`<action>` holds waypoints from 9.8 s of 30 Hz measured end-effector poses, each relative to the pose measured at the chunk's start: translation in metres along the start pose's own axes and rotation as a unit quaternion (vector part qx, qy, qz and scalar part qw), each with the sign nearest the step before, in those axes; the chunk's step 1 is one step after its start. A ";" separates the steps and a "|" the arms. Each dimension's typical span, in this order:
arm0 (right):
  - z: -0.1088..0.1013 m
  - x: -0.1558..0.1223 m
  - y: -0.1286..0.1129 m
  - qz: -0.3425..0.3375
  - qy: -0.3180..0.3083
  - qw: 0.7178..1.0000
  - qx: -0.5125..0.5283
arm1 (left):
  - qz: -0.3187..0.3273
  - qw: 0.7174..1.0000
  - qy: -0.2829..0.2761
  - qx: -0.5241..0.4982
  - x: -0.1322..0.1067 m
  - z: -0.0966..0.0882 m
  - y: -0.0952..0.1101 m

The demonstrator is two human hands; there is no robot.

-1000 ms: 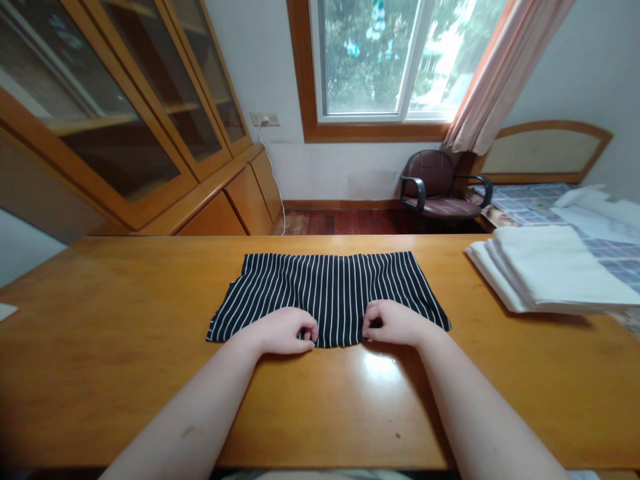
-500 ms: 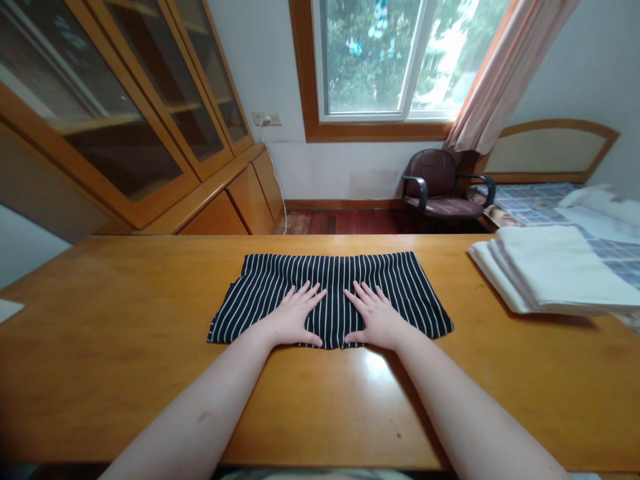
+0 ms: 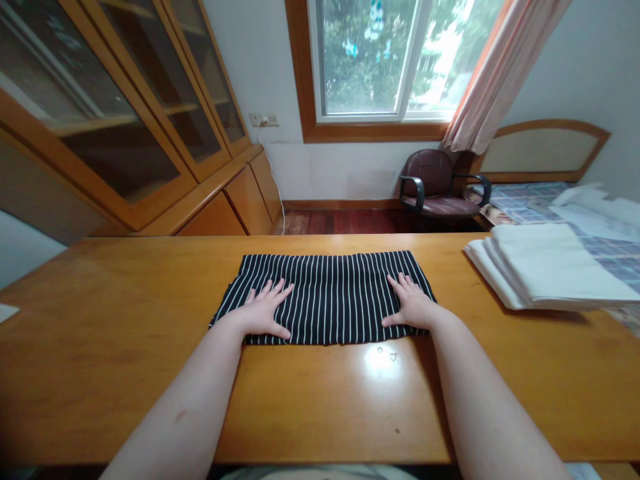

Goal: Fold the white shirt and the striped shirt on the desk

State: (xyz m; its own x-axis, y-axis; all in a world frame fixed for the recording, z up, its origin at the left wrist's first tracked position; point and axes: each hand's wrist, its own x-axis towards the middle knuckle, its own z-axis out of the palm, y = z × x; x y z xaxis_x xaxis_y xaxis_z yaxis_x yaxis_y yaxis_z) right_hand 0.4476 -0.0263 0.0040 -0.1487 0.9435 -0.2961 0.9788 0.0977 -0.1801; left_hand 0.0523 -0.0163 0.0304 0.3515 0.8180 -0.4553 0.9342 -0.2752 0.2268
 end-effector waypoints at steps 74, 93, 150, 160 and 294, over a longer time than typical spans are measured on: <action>-0.050 0.077 -0.035 0.102 0.349 0.931 0.032 | -0.270 0.887 0.372 -0.042 0.056 -0.060 -0.035; -0.002 0.074 -0.036 0.044 0.146 0.988 -0.030 | -0.156 0.957 0.244 0.009 0.081 -0.006 -0.023; -0.007 -0.012 -0.126 -0.097 0.105 0.985 0.097 | -0.329 0.907 0.247 0.092 -0.072 0.046 -0.024; 0.019 0.003 -0.136 -0.135 0.087 0.986 0.051 | -0.273 0.859 0.341 -0.267 -0.060 0.041 -0.032; 0.011 0.018 -0.107 -0.029 0.249 0.961 0.119 | -0.038 0.980 0.197 0.000 0.027 0.016 0.006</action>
State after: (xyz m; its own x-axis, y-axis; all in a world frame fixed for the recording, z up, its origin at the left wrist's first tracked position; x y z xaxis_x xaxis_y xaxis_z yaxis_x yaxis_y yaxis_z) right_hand 0.3390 -0.0238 0.0074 -0.0574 0.9789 0.1961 0.9018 0.1351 -0.4105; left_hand 0.0685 -0.0037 0.0057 0.2300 0.9678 -0.1026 0.9570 -0.2058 0.2044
